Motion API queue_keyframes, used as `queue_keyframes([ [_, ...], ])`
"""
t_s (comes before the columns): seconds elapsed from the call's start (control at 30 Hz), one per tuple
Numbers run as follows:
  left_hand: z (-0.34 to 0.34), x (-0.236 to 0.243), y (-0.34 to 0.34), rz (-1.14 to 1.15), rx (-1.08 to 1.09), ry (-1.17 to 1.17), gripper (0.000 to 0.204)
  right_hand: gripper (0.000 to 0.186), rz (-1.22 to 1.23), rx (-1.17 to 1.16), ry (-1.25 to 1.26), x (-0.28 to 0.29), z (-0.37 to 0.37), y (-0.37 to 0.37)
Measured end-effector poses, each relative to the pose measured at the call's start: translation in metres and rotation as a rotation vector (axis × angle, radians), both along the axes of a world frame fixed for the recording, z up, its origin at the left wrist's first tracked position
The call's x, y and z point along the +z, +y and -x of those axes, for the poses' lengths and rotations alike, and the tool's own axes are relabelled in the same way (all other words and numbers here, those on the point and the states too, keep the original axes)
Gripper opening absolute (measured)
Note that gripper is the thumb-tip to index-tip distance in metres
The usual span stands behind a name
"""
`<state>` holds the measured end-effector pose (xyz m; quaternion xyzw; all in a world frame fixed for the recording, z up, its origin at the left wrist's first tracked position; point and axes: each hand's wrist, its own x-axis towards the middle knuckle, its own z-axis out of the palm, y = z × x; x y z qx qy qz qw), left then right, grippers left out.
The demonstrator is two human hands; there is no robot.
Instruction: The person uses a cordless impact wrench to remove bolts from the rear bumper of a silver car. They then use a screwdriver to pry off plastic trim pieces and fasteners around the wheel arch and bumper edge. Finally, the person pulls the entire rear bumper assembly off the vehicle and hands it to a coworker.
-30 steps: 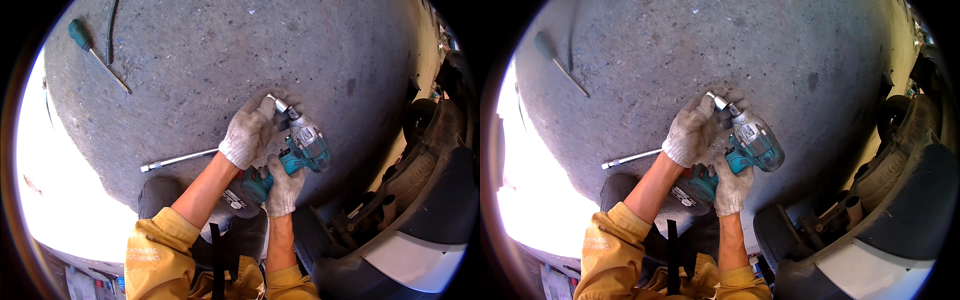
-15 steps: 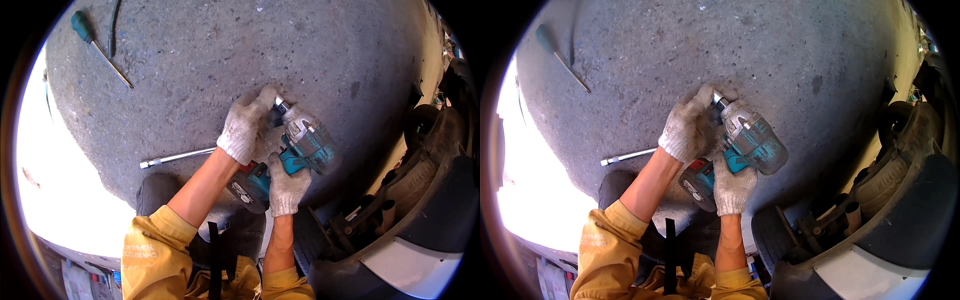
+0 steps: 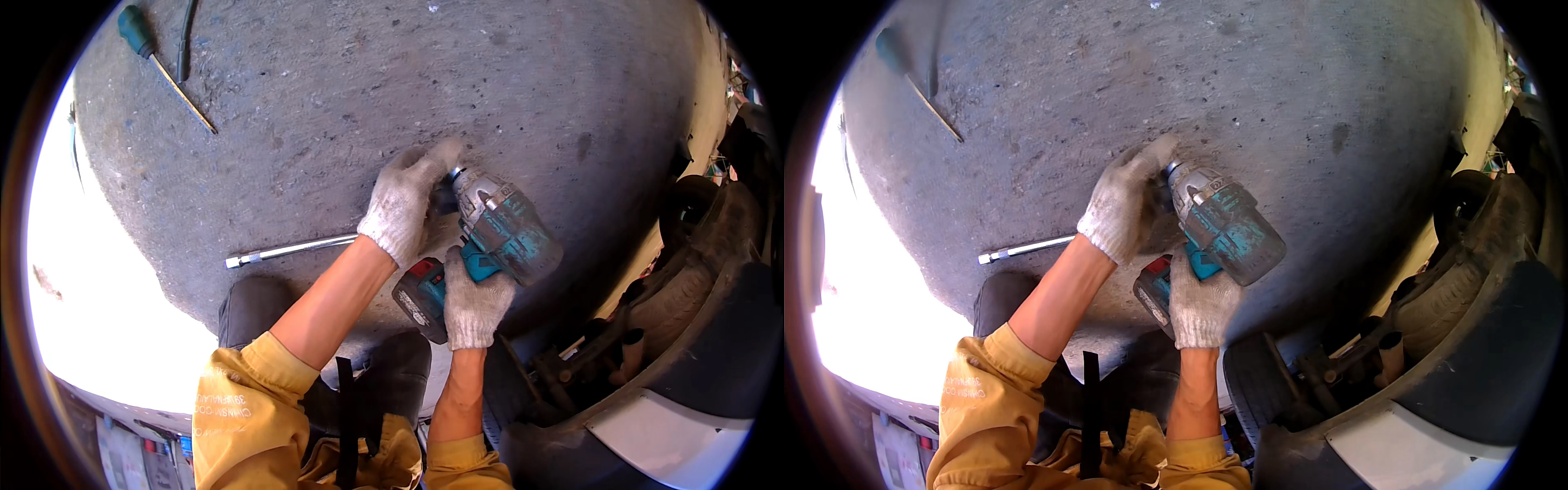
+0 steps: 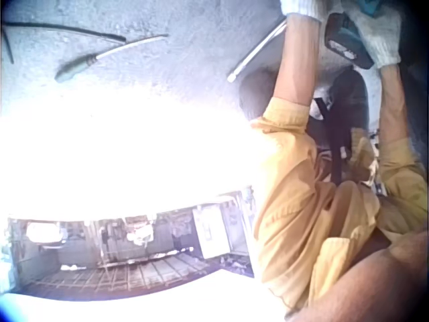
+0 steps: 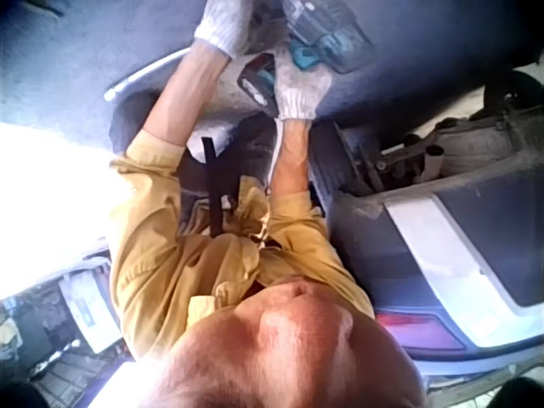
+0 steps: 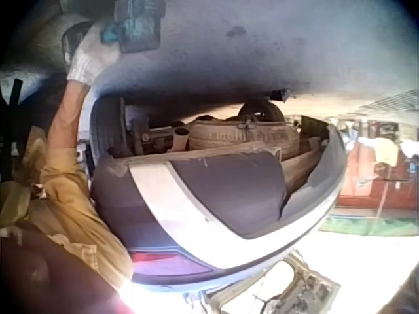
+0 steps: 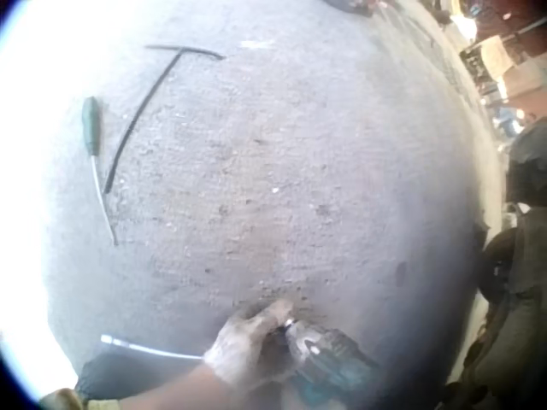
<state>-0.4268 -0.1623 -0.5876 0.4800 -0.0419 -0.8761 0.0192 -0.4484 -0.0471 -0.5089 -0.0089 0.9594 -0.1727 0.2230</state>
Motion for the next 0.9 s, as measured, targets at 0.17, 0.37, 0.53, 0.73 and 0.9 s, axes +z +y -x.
queue_keyframes([
  [0.17,0.01,0.013,0.015,-0.106,0.097,0.109,0.082,0.036,0.028,-0.087,-0.024,0.005,-0.009,-0.016],
  [0.37,0.013,0.053,-0.015,0.53,-0.923,0.23,0.097,0.042,-0.126,0.03,0.042,-0.001,0.0,-0.019],
  [0.53,0.008,0.057,-0.004,0.762,-0.742,0.258,0.095,0.044,0.556,-0.164,-0.01,-0.003,0.004,-0.009],
  [0.73,0.0,0.02,-0.015,0.27,-0.177,0.134,0.023,0.025,0.261,0.182,0.047,0.037,0.025,-0.032],
  [0.9,-0.004,0.032,-0.045,0.297,-0.075,0.284,0.029,0.06,-0.12,0.063,-0.162,-0.049,0.066,0.006],
])
